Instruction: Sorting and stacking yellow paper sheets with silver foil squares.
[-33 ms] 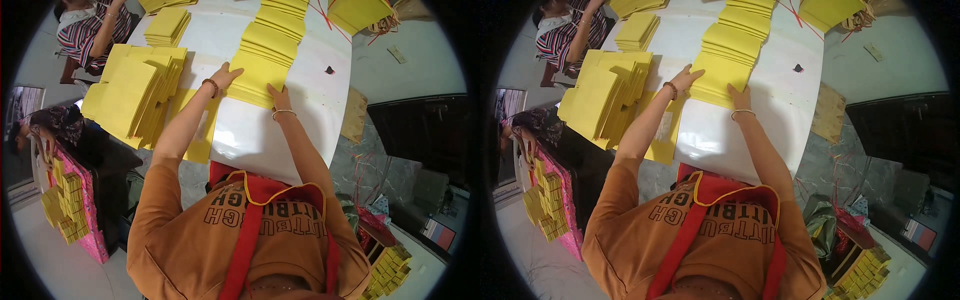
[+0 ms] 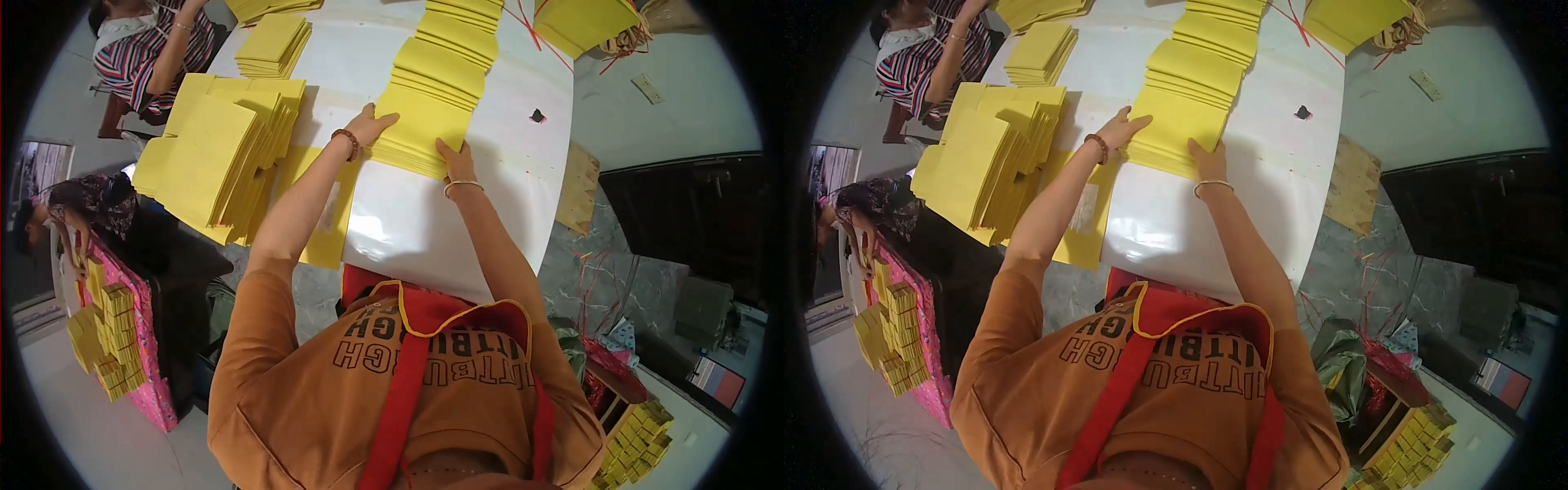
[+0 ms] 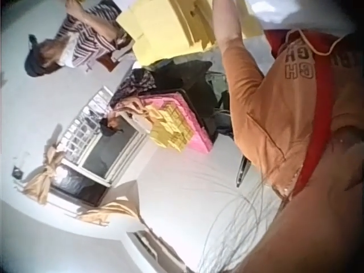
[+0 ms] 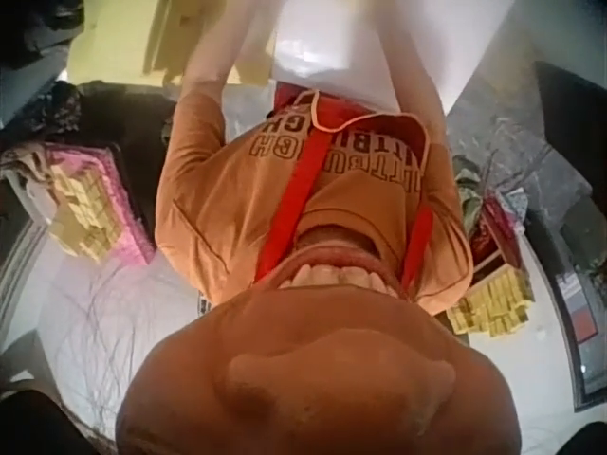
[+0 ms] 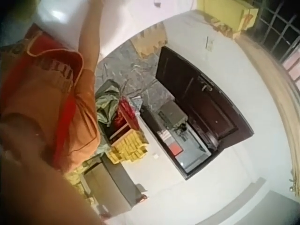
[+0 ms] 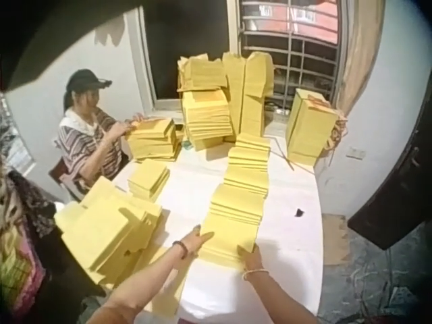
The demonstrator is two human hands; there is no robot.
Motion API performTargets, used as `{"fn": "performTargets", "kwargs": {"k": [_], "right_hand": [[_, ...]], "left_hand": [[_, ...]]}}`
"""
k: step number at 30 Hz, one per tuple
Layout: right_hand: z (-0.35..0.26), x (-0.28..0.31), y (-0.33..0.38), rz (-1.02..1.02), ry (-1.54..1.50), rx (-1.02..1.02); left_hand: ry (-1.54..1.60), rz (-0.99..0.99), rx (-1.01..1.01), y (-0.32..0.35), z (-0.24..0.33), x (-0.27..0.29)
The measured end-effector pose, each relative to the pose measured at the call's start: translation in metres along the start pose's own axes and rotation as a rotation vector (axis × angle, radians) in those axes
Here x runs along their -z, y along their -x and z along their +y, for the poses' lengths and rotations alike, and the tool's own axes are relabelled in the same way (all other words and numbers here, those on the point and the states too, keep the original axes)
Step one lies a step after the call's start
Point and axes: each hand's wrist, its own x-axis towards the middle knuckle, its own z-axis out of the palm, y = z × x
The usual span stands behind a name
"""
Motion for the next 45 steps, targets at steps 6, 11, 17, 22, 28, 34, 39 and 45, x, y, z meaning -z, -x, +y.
{"fn": "performTargets", "kwargs": {"k": [6,11,17,22,28,34,39,45], "right_hand": [[0.007,0.020,0.000,0.020,0.032,0.022],[-0.004,0.020,0.019,-0.051,0.041,0.014],[-0.009,0.041,0.026,-0.310,0.001,0.159],[0.014,0.086,-0.001,-0.486,0.001,0.350],[-0.010,0.149,0.052,-0.448,0.268,0.532],[0.038,0.170,0.028,-0.391,0.410,0.524],[0.020,0.169,0.024,-0.351,0.393,0.557],[-0.006,0.171,0.047,-0.539,-0.505,-0.108]], "left_hand": [[0.205,-0.008,0.100,0.011,0.017,-0.012],[0.494,-0.249,0.118,0.020,0.009,-0.005],[0.606,-0.088,-0.011,0.052,0.000,-0.021],[0.742,-0.056,-0.264,0.076,-0.001,-0.046],[0.306,-0.105,-0.686,0.096,0.004,-0.091],[0.294,-0.370,-0.377,0.089,-0.013,-0.110],[0.189,-0.388,-0.446,0.106,0.027,-0.093],[0.413,-0.234,-0.095,0.119,0.077,-0.084]]}}
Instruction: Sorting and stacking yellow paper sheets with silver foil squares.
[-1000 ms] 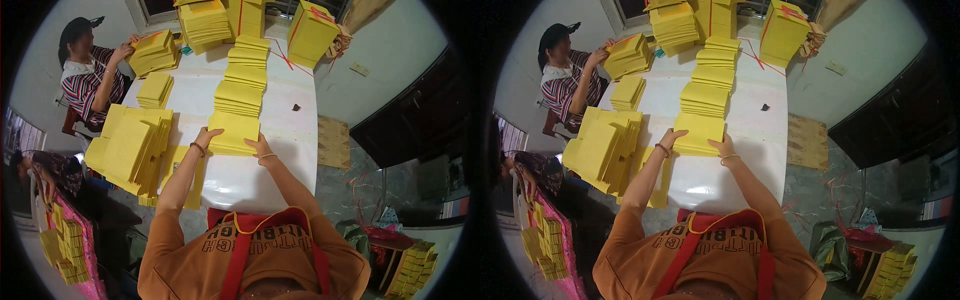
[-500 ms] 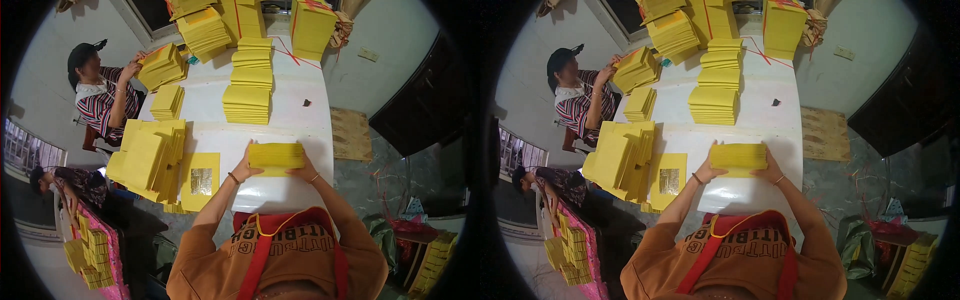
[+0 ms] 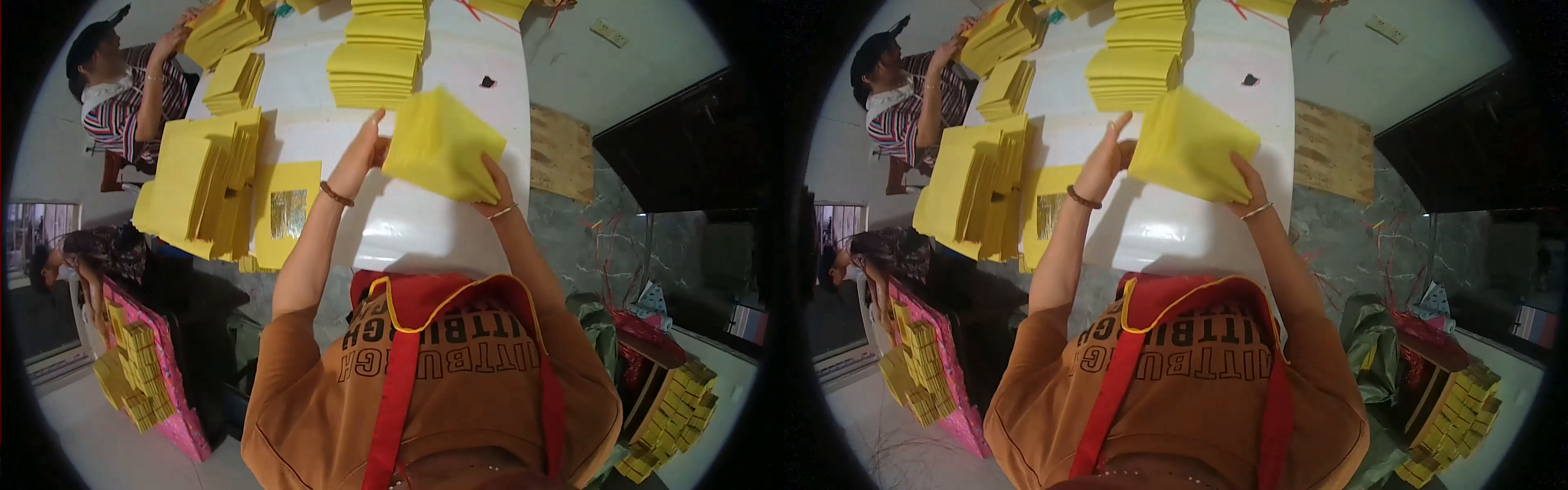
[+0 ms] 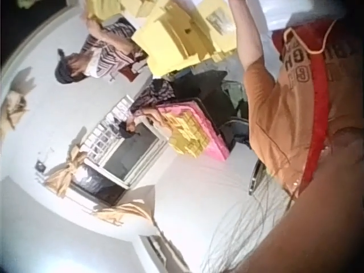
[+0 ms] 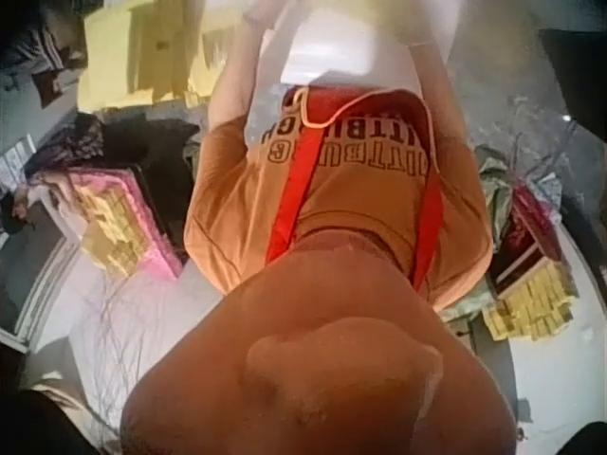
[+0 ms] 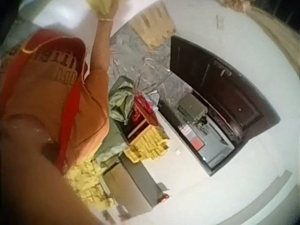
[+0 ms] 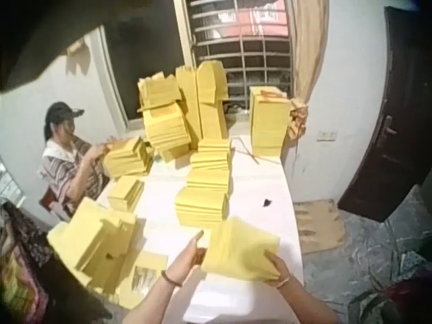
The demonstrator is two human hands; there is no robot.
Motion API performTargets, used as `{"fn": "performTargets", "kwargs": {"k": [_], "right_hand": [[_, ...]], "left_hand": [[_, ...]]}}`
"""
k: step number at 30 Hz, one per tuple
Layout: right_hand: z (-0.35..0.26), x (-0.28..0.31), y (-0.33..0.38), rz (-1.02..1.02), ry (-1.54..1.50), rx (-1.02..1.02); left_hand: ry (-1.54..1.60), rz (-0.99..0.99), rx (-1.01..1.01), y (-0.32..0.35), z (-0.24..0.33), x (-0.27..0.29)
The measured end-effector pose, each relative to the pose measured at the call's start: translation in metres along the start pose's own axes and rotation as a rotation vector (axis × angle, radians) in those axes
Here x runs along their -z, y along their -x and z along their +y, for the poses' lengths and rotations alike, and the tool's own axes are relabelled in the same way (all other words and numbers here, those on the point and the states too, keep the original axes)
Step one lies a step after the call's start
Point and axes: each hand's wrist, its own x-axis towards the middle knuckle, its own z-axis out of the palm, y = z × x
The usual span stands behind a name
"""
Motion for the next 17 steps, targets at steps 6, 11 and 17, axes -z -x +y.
{"fn": "performTargets", "kwargs": {"k": [6,11,17], "right_hand": [[0.030,-0.001,-0.004,-0.294,-0.560,-0.012],[0.039,-0.006,-0.004,-0.206,-0.602,-0.056],[0.048,-0.010,-0.002,-0.170,-0.606,-0.047]], "left_hand": [[-0.001,-0.023,-0.358,0.027,0.014,-0.028],[-0.079,0.017,-0.384,0.041,0.011,-0.034],[-0.147,0.071,-0.319,0.044,0.007,-0.037]]}}
